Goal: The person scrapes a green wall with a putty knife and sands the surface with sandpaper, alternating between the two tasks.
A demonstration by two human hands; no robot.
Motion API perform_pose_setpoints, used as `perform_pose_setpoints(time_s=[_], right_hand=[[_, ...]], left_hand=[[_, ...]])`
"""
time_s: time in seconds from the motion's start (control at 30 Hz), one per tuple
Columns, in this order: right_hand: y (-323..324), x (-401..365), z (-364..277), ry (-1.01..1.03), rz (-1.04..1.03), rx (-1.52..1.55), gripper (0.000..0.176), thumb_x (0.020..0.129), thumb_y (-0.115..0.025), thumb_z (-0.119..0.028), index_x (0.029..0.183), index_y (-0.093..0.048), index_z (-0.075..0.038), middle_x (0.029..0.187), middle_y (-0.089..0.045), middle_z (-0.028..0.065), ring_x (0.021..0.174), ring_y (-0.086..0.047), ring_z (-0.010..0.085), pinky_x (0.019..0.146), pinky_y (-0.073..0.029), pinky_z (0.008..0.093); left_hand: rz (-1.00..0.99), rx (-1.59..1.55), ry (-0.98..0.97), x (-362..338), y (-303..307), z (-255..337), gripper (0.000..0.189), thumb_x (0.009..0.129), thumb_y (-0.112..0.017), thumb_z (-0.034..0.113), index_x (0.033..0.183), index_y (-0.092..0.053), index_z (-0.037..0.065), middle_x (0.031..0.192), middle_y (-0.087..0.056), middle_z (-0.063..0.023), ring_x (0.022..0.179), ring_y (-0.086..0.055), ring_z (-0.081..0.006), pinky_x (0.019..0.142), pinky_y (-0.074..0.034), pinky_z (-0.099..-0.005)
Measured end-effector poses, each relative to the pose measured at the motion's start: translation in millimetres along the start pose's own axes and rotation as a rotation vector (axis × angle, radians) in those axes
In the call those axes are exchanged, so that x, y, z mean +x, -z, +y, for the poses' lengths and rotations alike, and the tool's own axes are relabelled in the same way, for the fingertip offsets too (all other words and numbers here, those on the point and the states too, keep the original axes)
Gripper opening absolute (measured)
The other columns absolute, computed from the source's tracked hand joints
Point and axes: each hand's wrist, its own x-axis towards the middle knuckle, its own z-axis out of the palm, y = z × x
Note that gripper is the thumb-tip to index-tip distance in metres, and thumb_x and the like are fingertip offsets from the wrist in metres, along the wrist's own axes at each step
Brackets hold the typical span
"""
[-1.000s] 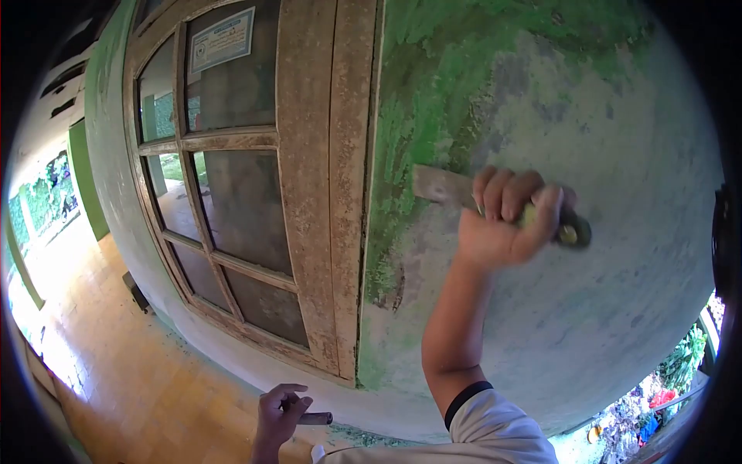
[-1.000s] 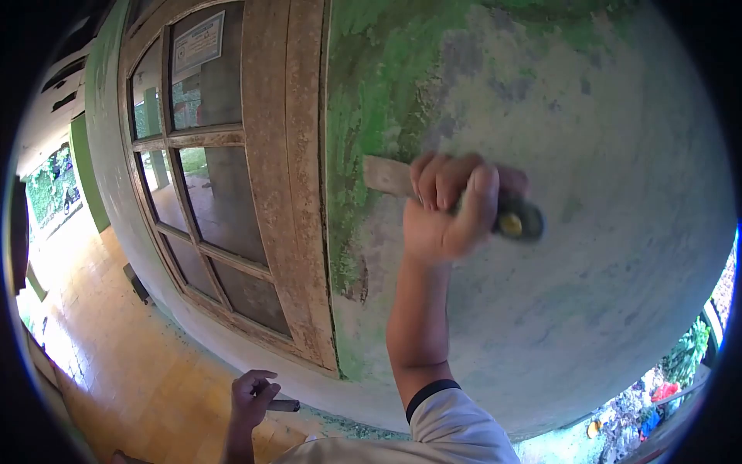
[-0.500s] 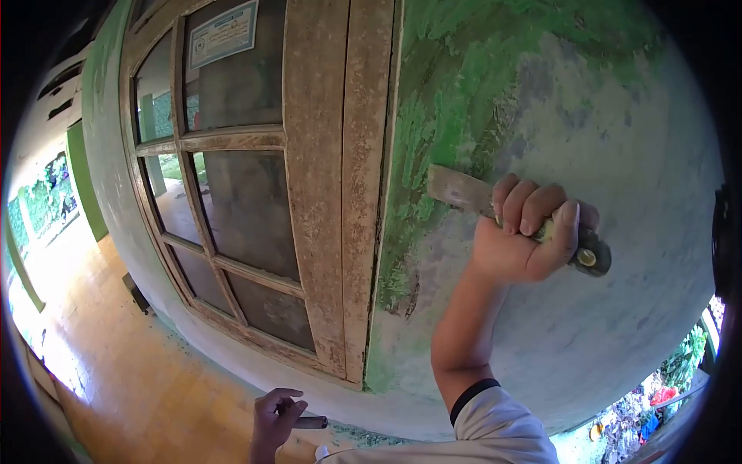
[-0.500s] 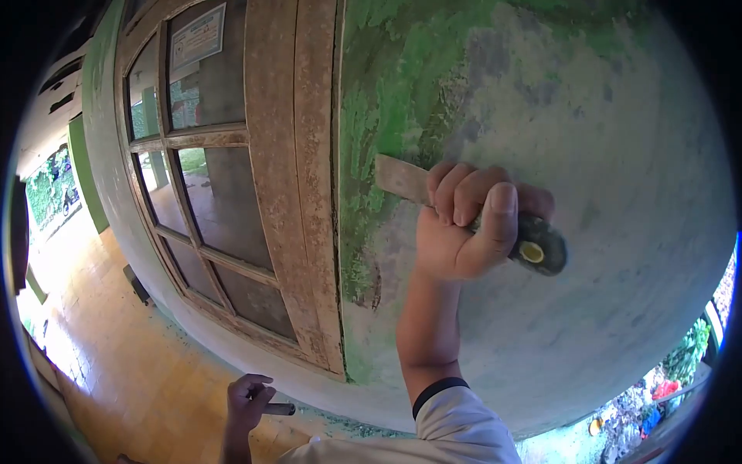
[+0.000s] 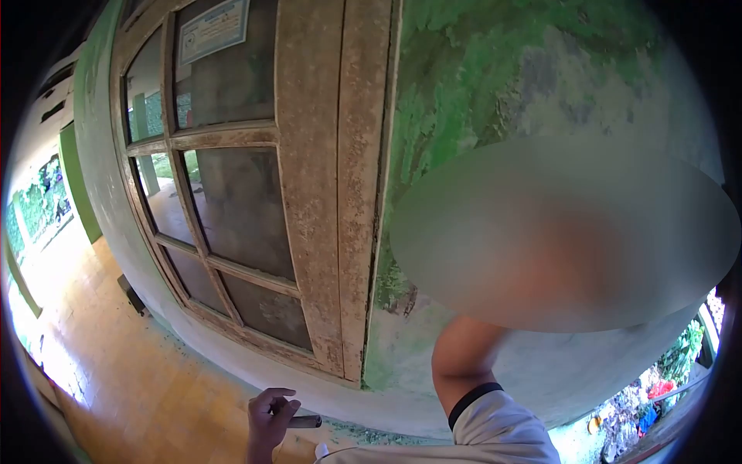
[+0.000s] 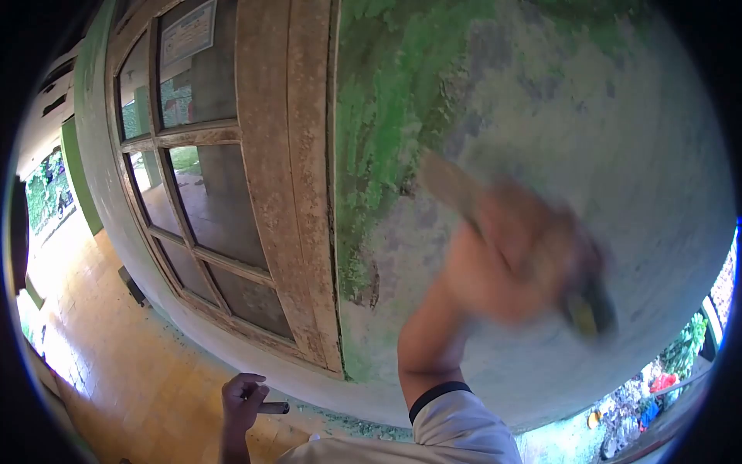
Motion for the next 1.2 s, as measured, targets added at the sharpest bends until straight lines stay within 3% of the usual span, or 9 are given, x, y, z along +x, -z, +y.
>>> perform_pose_setpoints(time_s=[0.1,0.5,0.57,0.6,0.73,0.83,0.87,0.97,1.2], right_hand=[[-8.7,-6.2,40.6,-0.284,0.048,-0.007,0.021,0.090,-0.039,-0.022,0.070,-0.036,-0.016,0.055,-0.033,-0.0011,0.045,-0.031,0.0089,0.049,-0.030,0.0293],[1.4,-6.0,8.3,-0.049,-0.081,0.184,0.023,0.093,-0.038,-0.021,0.072,-0.035,-0.013,0.057,-0.035,-0.0010,0.044,-0.031,0.0091,0.048,-0.031,0.0291],[13.7,-21.8,45.1,-0.101,0.156,-0.656,0.025,0.093,-0.038,-0.020,0.069,-0.034,-0.014,0.055,-0.032,-0.0019,0.044,-0.031,0.0092,0.050,-0.031,0.0289],[-1.4,-10.7,52.9,-0.370,0.098,0.020,0.026,0.092,-0.040,-0.020,0.068,-0.034,-0.014,0.053,-0.032,-0.0024,0.044,-0.030,0.0077,0.050,-0.032,0.0285],[0.4,-15.3,32.7,-0.196,-0.033,0.181,0.026,0.090,-0.041,-0.019,0.066,-0.033,-0.014,0.050,-0.029,-0.0027,0.042,-0.028,0.0076,0.048,-0.031,0.0283],[-14.1,-22.1,52.0,0.117,0.262,-0.804,0.032,0.090,-0.037,-0.023,0.060,-0.029,-0.016,0.050,-0.029,-0.0020,0.044,-0.030,0.0091,0.047,-0.027,0.0261],[-7.3,-16.4,56.8,-0.377,0.088,0.025,0.023,0.089,-0.043,-0.014,0.066,-0.038,-0.013,0.051,-0.035,-0.0012,0.045,-0.034,0.0092,0.047,-0.030,0.0269],[-10.7,-29.6,36.9,-0.153,0.199,0.300,0.023,0.087,-0.044,-0.010,0.065,-0.037,-0.012,0.050,-0.032,-0.0017,0.044,-0.031,0.0094,0.046,-0.029,0.0281],[-19.5,-39.5,49.3,-0.299,0.109,0.166,0.018,0.088,-0.040,-0.012,0.070,-0.039,-0.010,0.051,-0.031,-0.0015,0.043,-0.029,0.0107,0.046,-0.030,0.0278]], left_hand=[[-0.031,0.082,-0.071,-0.2,0.5,5.7,0.017,0.074,-0.070,0.004,0.090,-0.064,0.002,0.055,-0.052,0.0025,0.049,-0.042,-0.0026,0.047,-0.032,-0.0195],[0.022,0.000,0.022,-2.8,4.7,-1.2,0.014,0.075,-0.063,-0.003,0.088,-0.061,0.000,0.057,-0.048,0.0031,0.051,-0.041,-0.0022,0.047,-0.034,-0.0180],[0.018,-0.049,0.033,-3.2,2.7,-6.1,0.015,0.074,-0.066,0.000,0.088,-0.062,0.001,0.057,-0.050,0.0032,0.051,-0.043,-0.0025,0.048,-0.034,-0.0184],[0.016,-0.098,0.039,-3.1,2.3,-4.9,0.016,0.074,-0.069,0.002,0.088,-0.063,0.001,0.057,-0.051,0.0032,0.051,-0.044,-0.0027,0.049,-0.034,-0.0189],[0.011,0.045,-0.039,-2.1,4.5,4.5,0.016,0.074,-0.069,0.003,0.089,-0.064,0.002,0.057,-0.052,0.0028,0.051,-0.044,-0.0029,0.049,-0.034,-0.0190],[0.035,0.009,0.020,-7.5,6.3,-6.1,0.016,0.074,-0.069,0.003,0.089,-0.064,0.002,0.057,-0.053,0.0025,0.051,-0.044,-0.0030,0.049,-0.034,-0.0191],[0.030,-0.040,0.042,-8.7,6.7,-7.8,0.016,0.073,-0.069,0.003,0.089,-0.064,0.002,0.057,-0.053,0.0025,0.051,-0.044,-0.0029,0.049,-0.034,-0.0192],[0.040,-0.045,0.022,-8.2,10.4,-8.0,0.016,0.073,-0.069,0.002,0.088,-0.064,0.001,0.058,-0.053,0.0025,0.051,-0.044,-0.0028,0.049,-0.034,-0.0194],[0.080,-0.004,0.012,-11.1,15.4,1.0,0.015,0.073,-0.067,-0.001,0.088,-0.063,0.000,0.056,-0.049,0.0030,0.052,-0.042,-0.0027,0.049,-0.034,-0.0192]])
